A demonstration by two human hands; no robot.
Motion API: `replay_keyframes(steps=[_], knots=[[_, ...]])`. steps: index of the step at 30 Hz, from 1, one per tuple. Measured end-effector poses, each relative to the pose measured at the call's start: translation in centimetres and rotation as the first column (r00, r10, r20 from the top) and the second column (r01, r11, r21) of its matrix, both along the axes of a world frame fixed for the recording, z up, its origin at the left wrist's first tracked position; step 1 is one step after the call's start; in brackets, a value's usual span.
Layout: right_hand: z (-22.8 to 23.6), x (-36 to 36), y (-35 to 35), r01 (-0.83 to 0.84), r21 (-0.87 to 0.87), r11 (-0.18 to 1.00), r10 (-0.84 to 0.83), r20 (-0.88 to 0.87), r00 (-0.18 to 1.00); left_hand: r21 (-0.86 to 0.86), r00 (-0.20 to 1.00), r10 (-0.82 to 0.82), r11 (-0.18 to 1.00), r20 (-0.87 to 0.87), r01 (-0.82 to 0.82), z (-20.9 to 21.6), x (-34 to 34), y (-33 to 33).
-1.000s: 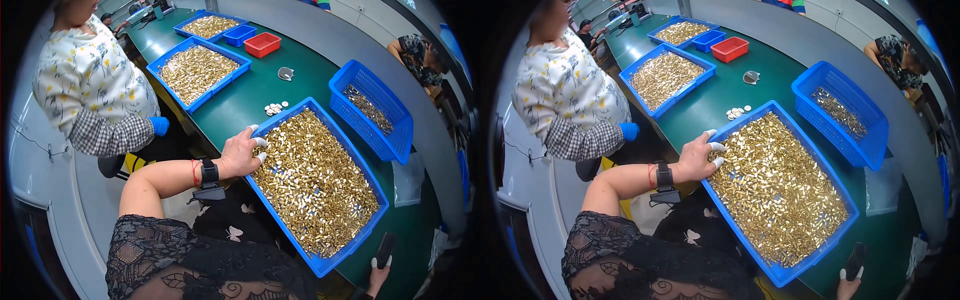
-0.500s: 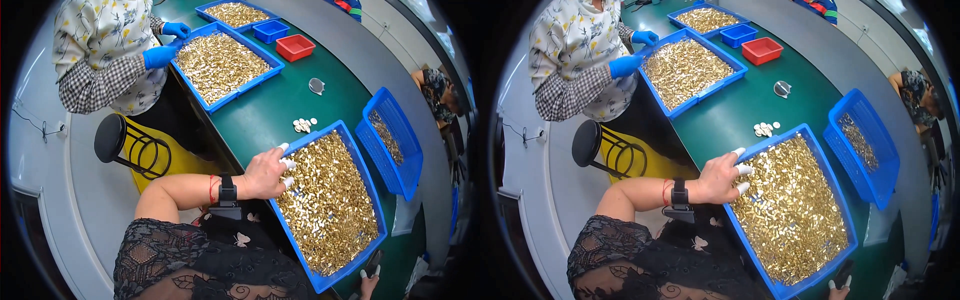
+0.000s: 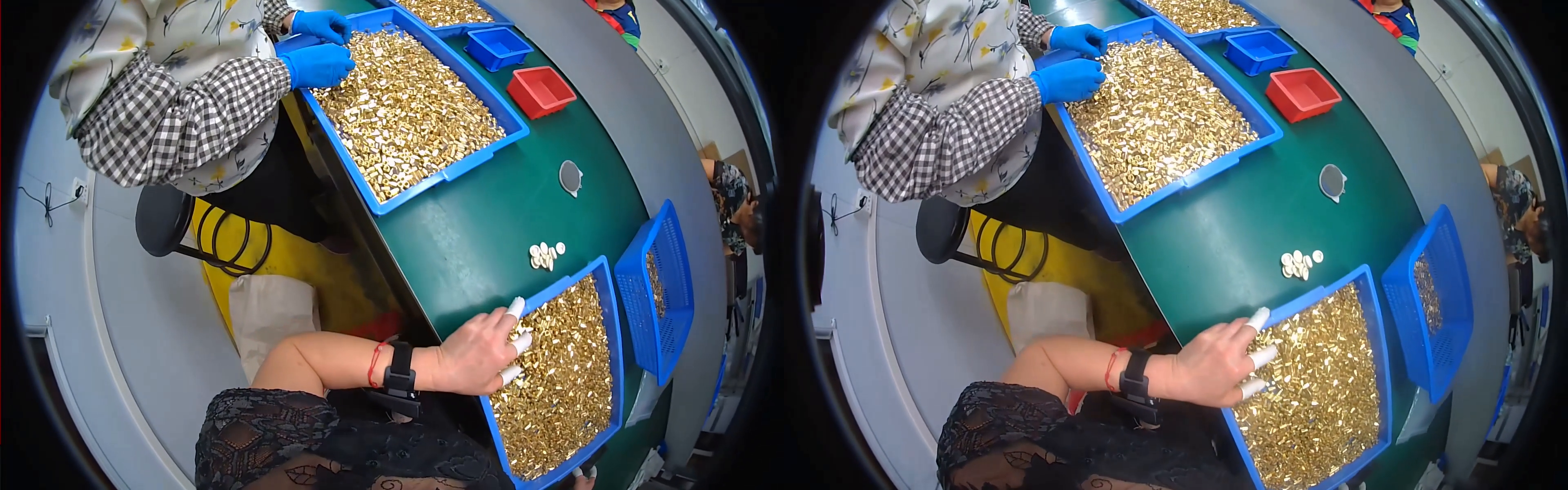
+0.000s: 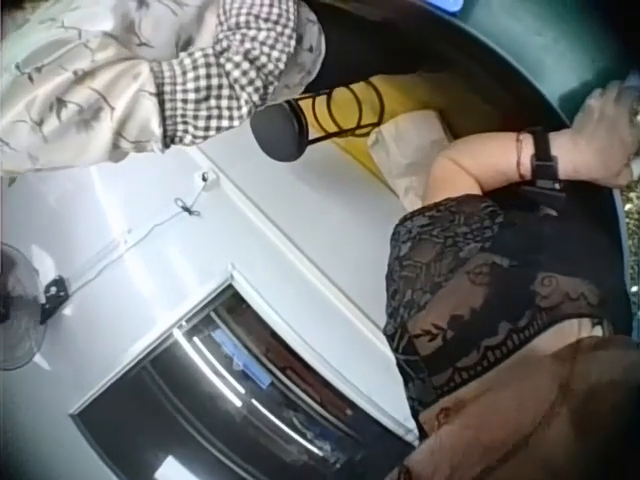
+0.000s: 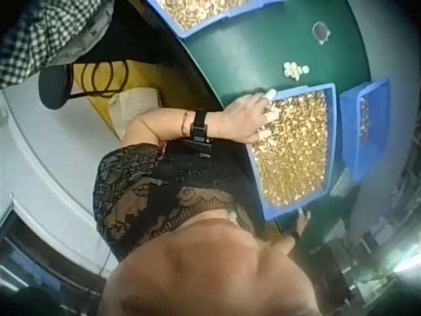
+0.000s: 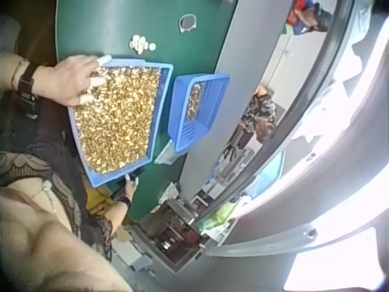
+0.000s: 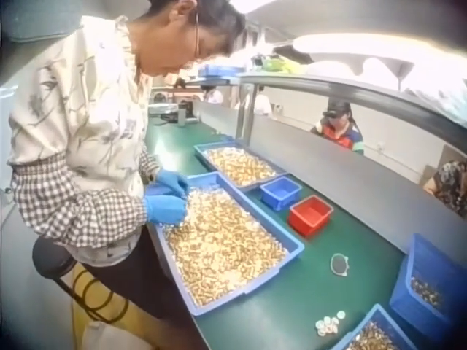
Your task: Sorting and inspecting small gold-colored hardware components from a tray at a manual workstation.
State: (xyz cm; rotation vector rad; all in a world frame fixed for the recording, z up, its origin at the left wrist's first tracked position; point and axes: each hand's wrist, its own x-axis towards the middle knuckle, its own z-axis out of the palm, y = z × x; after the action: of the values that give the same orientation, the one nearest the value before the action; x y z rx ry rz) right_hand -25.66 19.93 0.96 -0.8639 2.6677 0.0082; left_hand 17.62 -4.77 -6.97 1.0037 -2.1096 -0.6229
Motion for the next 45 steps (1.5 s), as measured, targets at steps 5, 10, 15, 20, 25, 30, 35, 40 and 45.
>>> replay_keyframes(steps=[5,10,15,20,25,30,35,40,45], knots=[[-0.3,0.5,-1.1,0.069,0.038,0.997,-0.071,0.044,0.997,0.001,1.000,-0.017,1.000,-0.013,0.017,-0.2,0.7,-0.3],[-4.5,-18.3,13.7,-0.379,0.105,0.919,0.390,-0.132,0.911,-0.063,0.999,-0.005,0.998,-0.042,0.002,0.9,1.2,0.3],[-3.8,-3.8,3.5,0.095,-0.233,0.968,-0.072,0.104,0.992,-0.045,0.999,-0.018,0.999,0.038,0.019,0.8,0.1,-0.7],[-4.3,-1.9,2.3,0.177,-0.285,0.942,-0.189,-0.016,0.982,-0.096,0.994,0.023,0.995,0.111,-0.012,0.8,-0.8,-0.3],[-3.3,3.2,2.8,0.288,-0.247,0.925,-0.318,-0.090,0.944,-0.102,0.992,-0.002,0.995,0.124,0.015,0.8,-1.2,0.1],[-3.6,6.1,4.9,0.208,-0.286,0.935,-0.277,-0.226,0.934,-0.043,0.990,0.005,0.999,0.143,0.001,0.8,-1.2,0.3],[-4.1,6.5,6.0,0.152,-0.366,0.918,-0.253,-0.246,0.936,-0.033,0.986,0.020,0.999,0.167,-0.014,0.5,-0.9,0.1],[-4.4,6.0,6.3,0.137,-0.365,0.921,-0.234,-0.234,0.944,-0.105,0.972,0.052,0.994,0.229,-0.029,0.2,-0.9,-0.2],[-4.3,5.4,6.3,0.156,-0.352,0.923,-0.234,-0.191,0.953,-0.085,0.974,0.048,0.996,0.220,-0.030,0.2,-1.1,-0.3]])
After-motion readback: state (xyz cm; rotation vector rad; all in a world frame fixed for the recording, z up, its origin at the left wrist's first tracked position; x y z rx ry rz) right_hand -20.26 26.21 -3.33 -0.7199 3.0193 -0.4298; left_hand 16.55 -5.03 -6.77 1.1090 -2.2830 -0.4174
